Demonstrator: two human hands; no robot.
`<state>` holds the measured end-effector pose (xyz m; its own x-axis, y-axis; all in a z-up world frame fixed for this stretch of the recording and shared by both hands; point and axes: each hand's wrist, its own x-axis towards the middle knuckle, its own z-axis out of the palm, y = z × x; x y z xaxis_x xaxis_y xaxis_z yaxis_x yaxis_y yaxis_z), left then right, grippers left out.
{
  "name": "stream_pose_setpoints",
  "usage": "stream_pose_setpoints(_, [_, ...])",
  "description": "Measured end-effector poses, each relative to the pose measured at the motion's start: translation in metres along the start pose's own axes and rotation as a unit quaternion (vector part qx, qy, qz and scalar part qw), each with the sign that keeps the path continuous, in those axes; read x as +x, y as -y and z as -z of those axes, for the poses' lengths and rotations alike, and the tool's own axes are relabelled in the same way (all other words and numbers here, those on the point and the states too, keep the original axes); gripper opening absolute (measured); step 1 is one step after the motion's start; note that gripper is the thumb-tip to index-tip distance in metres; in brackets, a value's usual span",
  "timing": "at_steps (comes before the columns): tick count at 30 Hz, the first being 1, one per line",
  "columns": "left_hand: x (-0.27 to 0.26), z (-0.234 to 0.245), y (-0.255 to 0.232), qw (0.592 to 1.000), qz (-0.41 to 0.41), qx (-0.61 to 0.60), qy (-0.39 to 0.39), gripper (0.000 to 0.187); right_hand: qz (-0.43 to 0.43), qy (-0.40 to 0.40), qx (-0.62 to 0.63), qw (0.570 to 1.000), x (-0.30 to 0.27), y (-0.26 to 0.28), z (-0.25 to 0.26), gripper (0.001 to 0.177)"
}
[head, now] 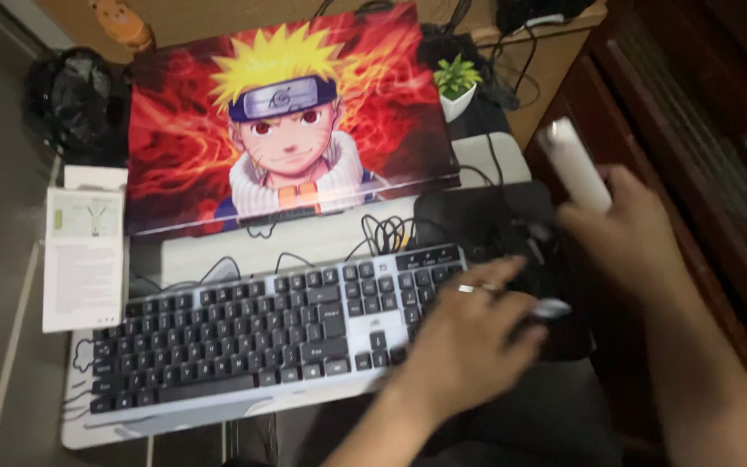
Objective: The person removes individual keycaps from a keyboard, sprays them with a cleaning solution, and wipes them with a cloth. The person repeats this process for several keycaps throughout the clip.
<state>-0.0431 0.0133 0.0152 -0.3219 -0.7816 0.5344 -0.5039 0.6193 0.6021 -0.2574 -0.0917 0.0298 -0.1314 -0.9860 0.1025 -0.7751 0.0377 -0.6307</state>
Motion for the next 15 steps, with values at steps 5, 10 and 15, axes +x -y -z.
stream_pose_setpoints(5, [0.008,0.040,0.034,0.992,0.102,0.068,-0.026,0.028,-0.173,0.086,-0.092,0.977,-0.035,0.031,0.006,0.086])
stream_pose_setpoints(10, [0.018,0.046,0.047,0.994,0.074,0.083,0.015,0.029,-0.021,0.027,-0.176,0.984,-0.061,0.050,-0.001,0.091])
stream_pose_setpoints(15, [0.027,0.034,0.052,0.997,0.008,0.047,0.055,0.031,-0.119,0.062,-0.161,0.978,-0.067,0.048,0.003,0.089])
